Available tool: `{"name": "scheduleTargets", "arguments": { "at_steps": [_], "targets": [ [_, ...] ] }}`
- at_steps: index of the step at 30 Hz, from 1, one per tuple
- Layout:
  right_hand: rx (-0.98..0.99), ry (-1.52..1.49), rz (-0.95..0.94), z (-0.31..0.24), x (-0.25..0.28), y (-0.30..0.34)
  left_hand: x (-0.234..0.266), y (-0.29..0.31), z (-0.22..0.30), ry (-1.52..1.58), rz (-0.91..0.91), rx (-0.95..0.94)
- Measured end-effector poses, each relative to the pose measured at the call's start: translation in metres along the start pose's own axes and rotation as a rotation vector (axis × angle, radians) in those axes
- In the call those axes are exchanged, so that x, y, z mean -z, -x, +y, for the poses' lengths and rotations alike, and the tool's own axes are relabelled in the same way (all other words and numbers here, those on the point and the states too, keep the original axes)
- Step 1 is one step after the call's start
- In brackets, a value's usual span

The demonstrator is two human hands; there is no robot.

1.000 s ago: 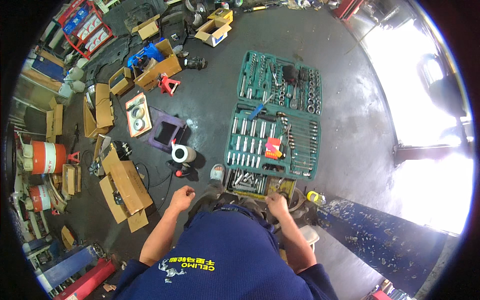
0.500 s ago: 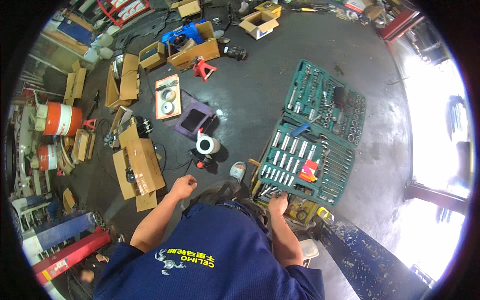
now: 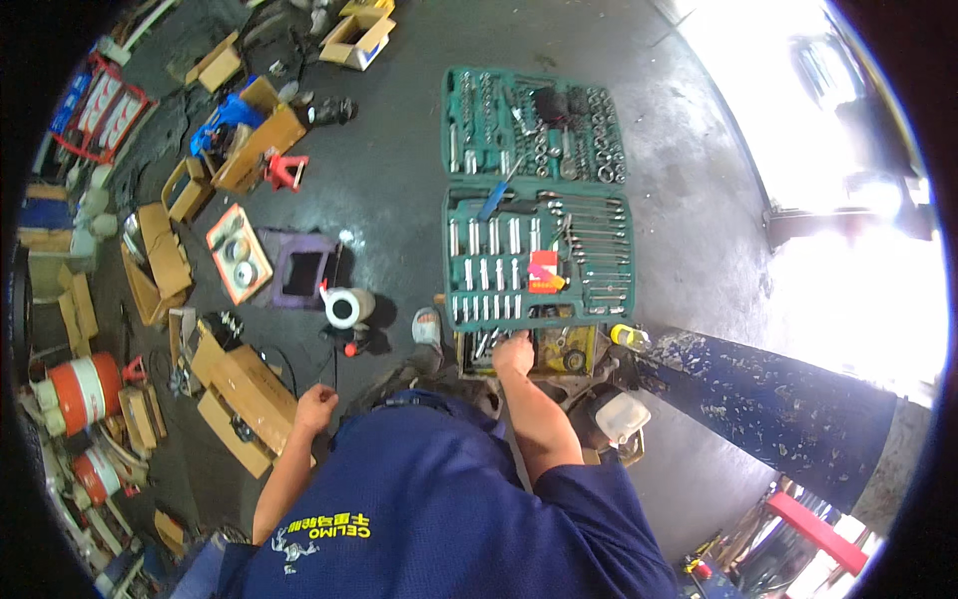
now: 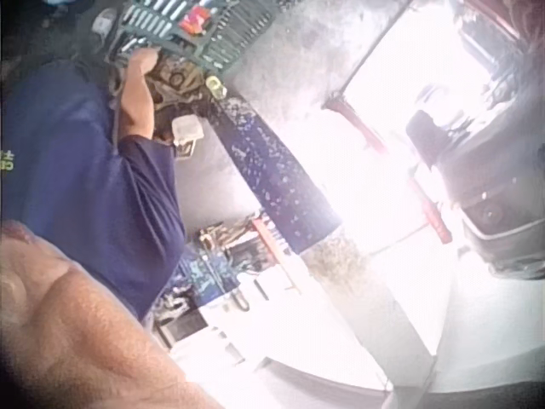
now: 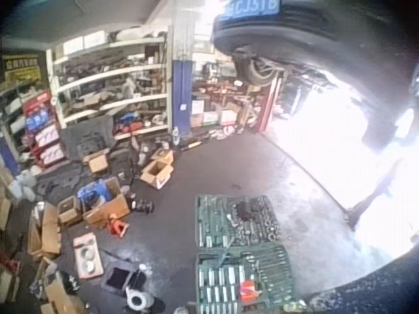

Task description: The person selects a socket from a tool tray, walks to a car with the hood open, and removes the air filter housing cover. They take out the old air filter, place it aside, and then use a socket wrench to tighten a bolt in the engine bay.

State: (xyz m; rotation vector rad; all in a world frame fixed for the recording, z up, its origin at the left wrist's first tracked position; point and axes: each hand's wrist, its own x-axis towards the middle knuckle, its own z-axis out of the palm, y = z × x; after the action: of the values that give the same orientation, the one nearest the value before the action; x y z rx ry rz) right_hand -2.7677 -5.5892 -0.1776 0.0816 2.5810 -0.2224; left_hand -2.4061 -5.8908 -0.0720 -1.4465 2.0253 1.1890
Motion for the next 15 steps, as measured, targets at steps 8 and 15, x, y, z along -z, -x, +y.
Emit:
{"name": "scheduleTargets", "arguments": {
  "at_steps": [8, 15],
  "targets": [
    [0.039, -0.185, 0.076, 0.005, 0.005, 0.01, 0.019, -0.019, 0.035, -0.117, 0.004, -0.024],
    [0.069, -0.244, 0.186, 0.006, -0.006, 0.01, 0.017, -0.012, 0.054, -0.155, 0.014, -0.056]
  ]
}}
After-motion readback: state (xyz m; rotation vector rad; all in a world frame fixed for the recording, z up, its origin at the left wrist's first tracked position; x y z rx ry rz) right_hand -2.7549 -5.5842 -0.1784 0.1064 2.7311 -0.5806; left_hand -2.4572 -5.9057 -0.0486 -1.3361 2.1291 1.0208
